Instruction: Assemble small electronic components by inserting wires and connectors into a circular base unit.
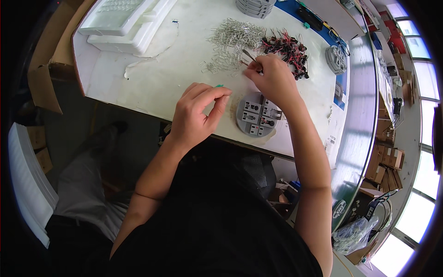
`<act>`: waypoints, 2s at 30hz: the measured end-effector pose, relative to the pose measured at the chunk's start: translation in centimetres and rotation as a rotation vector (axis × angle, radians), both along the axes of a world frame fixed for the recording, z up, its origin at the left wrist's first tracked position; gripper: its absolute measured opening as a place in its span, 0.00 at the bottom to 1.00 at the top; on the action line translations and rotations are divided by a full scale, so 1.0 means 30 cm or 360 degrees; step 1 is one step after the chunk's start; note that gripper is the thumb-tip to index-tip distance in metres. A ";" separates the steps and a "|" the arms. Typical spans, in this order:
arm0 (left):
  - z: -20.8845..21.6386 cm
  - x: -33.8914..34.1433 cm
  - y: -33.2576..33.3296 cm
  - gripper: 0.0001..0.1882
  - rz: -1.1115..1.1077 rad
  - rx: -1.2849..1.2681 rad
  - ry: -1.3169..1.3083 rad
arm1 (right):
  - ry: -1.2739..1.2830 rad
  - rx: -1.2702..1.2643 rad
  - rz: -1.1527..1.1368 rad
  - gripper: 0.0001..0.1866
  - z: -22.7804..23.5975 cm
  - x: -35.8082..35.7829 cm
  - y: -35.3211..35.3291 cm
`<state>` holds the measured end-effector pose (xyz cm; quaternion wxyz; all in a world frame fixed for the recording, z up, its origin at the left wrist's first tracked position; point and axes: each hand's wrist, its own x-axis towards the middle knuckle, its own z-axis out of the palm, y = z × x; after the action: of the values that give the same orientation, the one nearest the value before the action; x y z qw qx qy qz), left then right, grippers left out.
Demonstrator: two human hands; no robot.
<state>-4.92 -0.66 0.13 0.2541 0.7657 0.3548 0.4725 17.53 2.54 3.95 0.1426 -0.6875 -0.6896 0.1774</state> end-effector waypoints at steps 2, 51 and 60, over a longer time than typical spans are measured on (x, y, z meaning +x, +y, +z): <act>0.003 0.002 0.001 0.06 0.0000 0.0012 -0.0010 | -0.0108 -0.0047 -0.0123 0.08 0.002 -0.038 0.006; -0.017 0.139 -0.003 0.16 -0.0408 -0.0372 0.0095 | 0.0949 -0.0454 -0.0466 0.18 -0.017 0.172 -0.206; -0.016 0.153 0.009 0.15 -0.0413 -0.0384 0.0160 | 0.0983 -0.0438 -0.0387 0.22 -0.027 0.173 -0.229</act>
<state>-0.33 -0.40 -0.36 0.3849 0.7917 0.3192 0.3509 22.71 -4.33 3.14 0.2703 -0.6913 -0.4968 0.4497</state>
